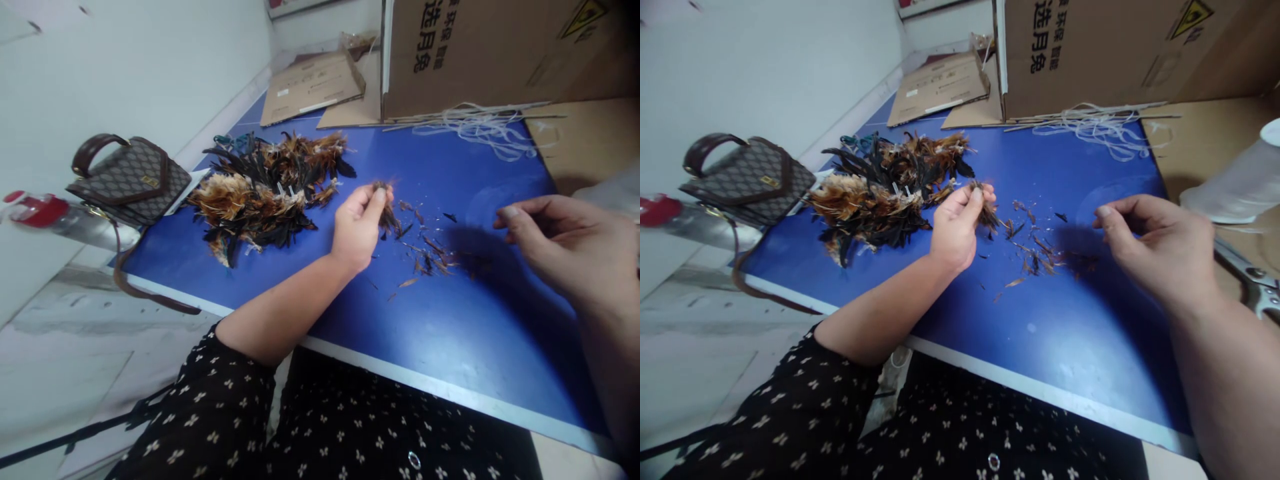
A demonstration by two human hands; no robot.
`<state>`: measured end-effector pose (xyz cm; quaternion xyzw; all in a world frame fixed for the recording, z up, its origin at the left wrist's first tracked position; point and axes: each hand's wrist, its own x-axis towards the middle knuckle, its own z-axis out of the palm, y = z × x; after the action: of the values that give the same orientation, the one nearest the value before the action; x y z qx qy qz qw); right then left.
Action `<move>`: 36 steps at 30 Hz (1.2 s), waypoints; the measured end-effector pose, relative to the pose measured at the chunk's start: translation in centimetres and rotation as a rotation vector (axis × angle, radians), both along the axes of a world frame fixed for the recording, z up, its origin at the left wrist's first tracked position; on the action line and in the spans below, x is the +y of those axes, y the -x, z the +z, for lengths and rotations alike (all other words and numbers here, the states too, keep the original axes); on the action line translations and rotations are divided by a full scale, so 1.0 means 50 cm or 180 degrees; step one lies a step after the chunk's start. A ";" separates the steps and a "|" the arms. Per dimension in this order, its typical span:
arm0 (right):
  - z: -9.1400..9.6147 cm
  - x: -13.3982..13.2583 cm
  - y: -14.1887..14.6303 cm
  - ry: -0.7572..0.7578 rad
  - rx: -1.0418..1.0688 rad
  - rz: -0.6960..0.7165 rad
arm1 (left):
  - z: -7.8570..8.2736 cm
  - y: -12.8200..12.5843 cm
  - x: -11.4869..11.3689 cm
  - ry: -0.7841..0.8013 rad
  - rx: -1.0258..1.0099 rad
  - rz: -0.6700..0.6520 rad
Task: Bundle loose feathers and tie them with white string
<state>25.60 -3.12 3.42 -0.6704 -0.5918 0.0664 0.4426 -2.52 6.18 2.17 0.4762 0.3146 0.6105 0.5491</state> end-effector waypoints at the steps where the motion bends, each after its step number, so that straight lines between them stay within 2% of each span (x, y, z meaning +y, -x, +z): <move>1: 0.000 0.001 -0.003 -0.0023 -0.0014 -0.0023 | 0.008 0.006 0.005 0.0019 -0.0046 0.0043; 5: 0.003 0.005 -0.010 -0.0030 0.0054 -0.0034 | 0.043 0.028 0.024 0.0180 -0.0154 0.0382; 9: -0.002 0.006 0.000 0.0095 -0.0394 0.0269 | 0.059 0.040 0.035 0.0133 -0.0217 0.0592; 16: -0.029 0.017 0.026 -0.0118 -0.0826 0.0766 | 0.047 0.033 0.037 0.0108 -0.0155 0.0598; 20: -0.037 0.018 0.042 -0.0113 -0.0789 0.0989 | 0.031 0.027 0.035 -0.0015 -0.0029 0.0452; 23: -0.034 0.013 0.054 -0.0132 -0.0664 0.1170 | 0.014 0.015 0.022 0.0016 0.0047 0.0011; 27: -0.025 0.004 0.069 -0.0326 -0.0509 0.1252 | -0.011 -0.010 -0.014 0.0263 0.0023 -0.1131; 29: -0.019 -0.003 0.077 -0.0358 -0.0381 0.1244 | -0.019 -0.020 -0.033 0.0380 0.0048 -0.1571; 32: -0.014 -0.013 0.089 -0.0332 -0.0147 0.1174 | -0.022 -0.027 -0.054 0.0613 0.0193 -0.1936; 36: -0.018 -0.020 0.106 -0.0193 0.0129 0.1273 | -0.014 -0.032 -0.068 0.0845 0.0315 -0.2119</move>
<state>20.31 -4.12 2.52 -0.5244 -0.7059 0.1487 0.4524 -0.92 2.80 1.49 0.5061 0.2450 0.3283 0.7590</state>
